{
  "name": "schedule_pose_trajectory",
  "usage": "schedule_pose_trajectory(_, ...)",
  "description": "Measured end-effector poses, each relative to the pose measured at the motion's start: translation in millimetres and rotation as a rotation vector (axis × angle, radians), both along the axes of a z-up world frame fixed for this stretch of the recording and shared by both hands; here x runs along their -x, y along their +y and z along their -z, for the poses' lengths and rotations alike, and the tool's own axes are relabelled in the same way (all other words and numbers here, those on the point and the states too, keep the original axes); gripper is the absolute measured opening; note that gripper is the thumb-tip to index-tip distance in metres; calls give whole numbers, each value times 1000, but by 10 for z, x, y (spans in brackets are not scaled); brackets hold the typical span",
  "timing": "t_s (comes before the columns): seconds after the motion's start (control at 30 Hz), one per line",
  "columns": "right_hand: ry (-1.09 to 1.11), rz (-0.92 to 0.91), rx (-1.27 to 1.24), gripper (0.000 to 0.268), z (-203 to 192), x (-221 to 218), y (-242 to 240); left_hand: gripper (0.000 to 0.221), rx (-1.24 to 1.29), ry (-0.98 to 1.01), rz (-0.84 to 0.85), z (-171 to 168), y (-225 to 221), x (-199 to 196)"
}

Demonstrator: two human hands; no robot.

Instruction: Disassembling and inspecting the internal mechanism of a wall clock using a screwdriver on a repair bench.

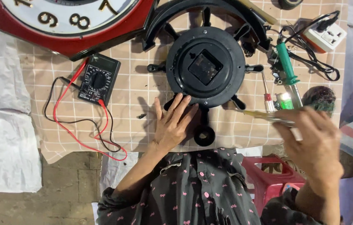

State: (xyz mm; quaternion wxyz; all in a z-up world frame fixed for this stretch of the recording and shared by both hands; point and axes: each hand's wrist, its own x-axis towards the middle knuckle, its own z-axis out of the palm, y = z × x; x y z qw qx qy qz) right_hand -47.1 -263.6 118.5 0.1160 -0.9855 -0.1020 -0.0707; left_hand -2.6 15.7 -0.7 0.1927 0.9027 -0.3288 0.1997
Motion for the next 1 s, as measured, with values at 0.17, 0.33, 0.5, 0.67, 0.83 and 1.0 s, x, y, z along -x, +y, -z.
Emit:
schedule_pose_trajectory(0.17,-157,-284,100,5,-193,-326,504,41,149,38,-26,87,-34,14)
schedule_pose_trajectory(0.33,-200,-307,203,4,-254,-456,696,43,128,110,9,93,1,21)
schedule_pose_trajectory(0.5,-170,-294,229,6,-251,-481,759,42,118,142,32,64,21,17)
schedule_pose_trajectory(0.67,-152,-292,209,4,-201,-502,772,38,95,103,29,30,39,8)
schedule_pose_trajectory(0.83,-150,-289,220,6,-176,-522,783,35,72,111,21,48,41,19)
schedule_pose_trajectory(1.0,-143,-285,211,6,-174,-535,783,35,66,133,23,36,39,18)
